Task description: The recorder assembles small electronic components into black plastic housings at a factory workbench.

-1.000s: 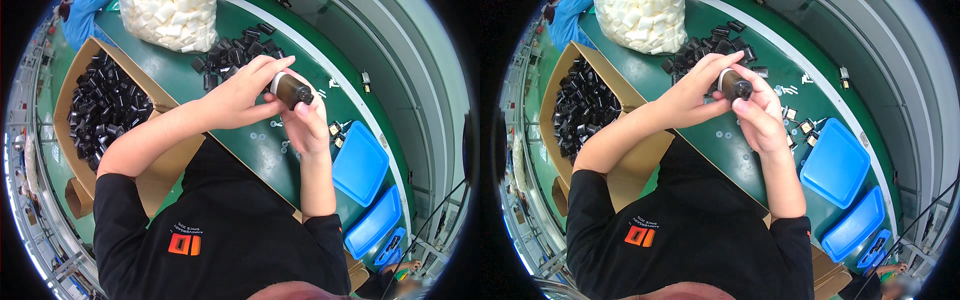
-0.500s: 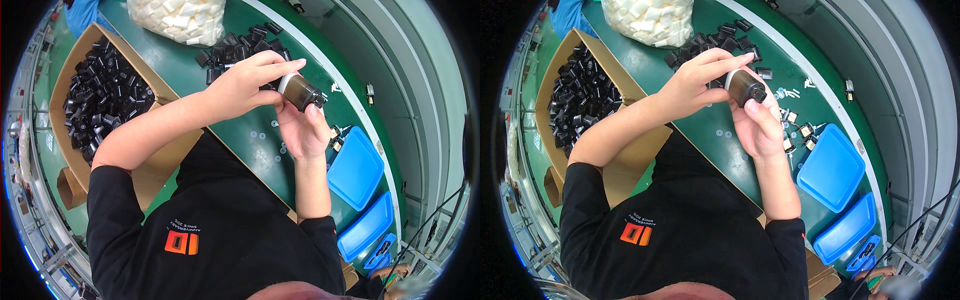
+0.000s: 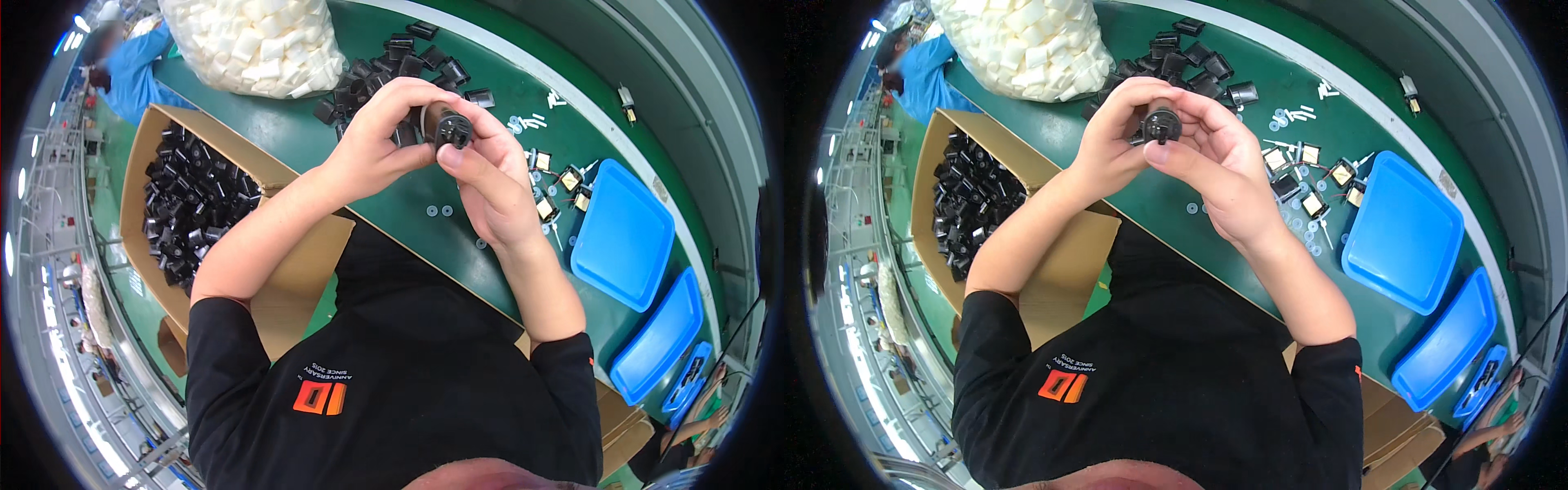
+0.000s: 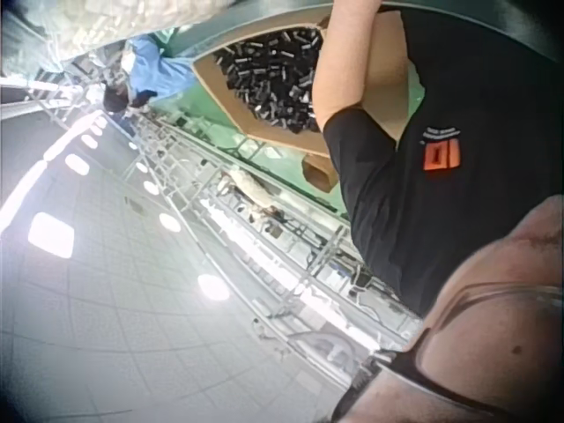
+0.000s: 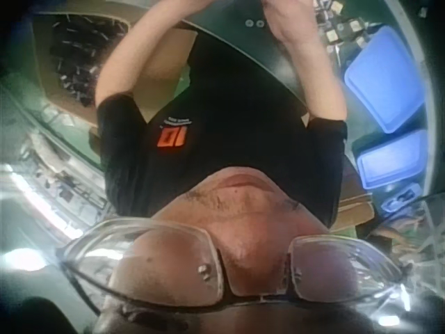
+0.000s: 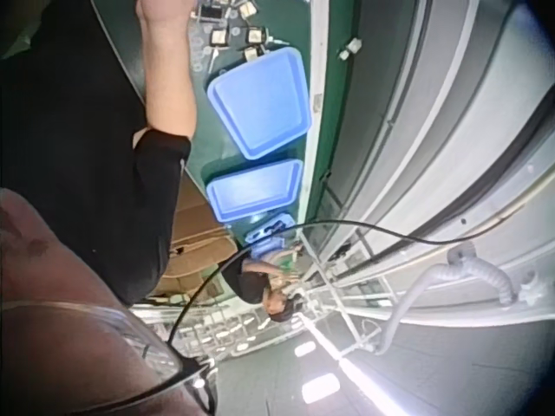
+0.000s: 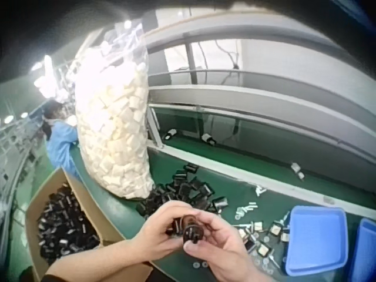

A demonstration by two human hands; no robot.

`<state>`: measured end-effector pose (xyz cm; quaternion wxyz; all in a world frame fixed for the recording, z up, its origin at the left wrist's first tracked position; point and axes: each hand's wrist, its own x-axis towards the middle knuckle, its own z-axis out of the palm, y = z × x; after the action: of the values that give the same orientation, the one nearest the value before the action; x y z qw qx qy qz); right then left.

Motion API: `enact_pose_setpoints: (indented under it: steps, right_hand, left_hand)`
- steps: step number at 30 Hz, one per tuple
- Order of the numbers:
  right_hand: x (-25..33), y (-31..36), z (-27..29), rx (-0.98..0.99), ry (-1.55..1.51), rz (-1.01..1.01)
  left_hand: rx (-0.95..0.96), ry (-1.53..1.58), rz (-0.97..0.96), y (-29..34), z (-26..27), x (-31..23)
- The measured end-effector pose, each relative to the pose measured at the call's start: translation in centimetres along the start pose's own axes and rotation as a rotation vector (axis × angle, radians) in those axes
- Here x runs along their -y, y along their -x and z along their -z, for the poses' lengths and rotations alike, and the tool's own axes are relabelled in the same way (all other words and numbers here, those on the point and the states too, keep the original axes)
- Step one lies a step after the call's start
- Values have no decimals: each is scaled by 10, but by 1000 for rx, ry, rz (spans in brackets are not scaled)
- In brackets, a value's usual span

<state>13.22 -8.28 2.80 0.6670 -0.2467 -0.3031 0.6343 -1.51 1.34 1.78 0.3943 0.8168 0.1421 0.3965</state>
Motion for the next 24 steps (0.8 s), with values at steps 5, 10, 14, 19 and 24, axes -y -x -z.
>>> enact_pose_setpoints:
  steps: [5,10,14,19,24]
  right_hand:
    - [2,-1,2,-9,43,-27]
    - [3,-2,5,2,56,-69]
    - [-2,-2,7,-27,76,-44]
    - [-1,-13,20,96,296,99]
    - [-5,-24,50,87,601,207]
  left_hand:
    - [36,-62,23,2,0,4]
    - [64,-91,-34,-2,3,4]
    - [-5,-283,-198,-16,9,-20]
    - [28,-327,-262,-14,13,-30]
    - [11,-283,-261,-16,13,-39]
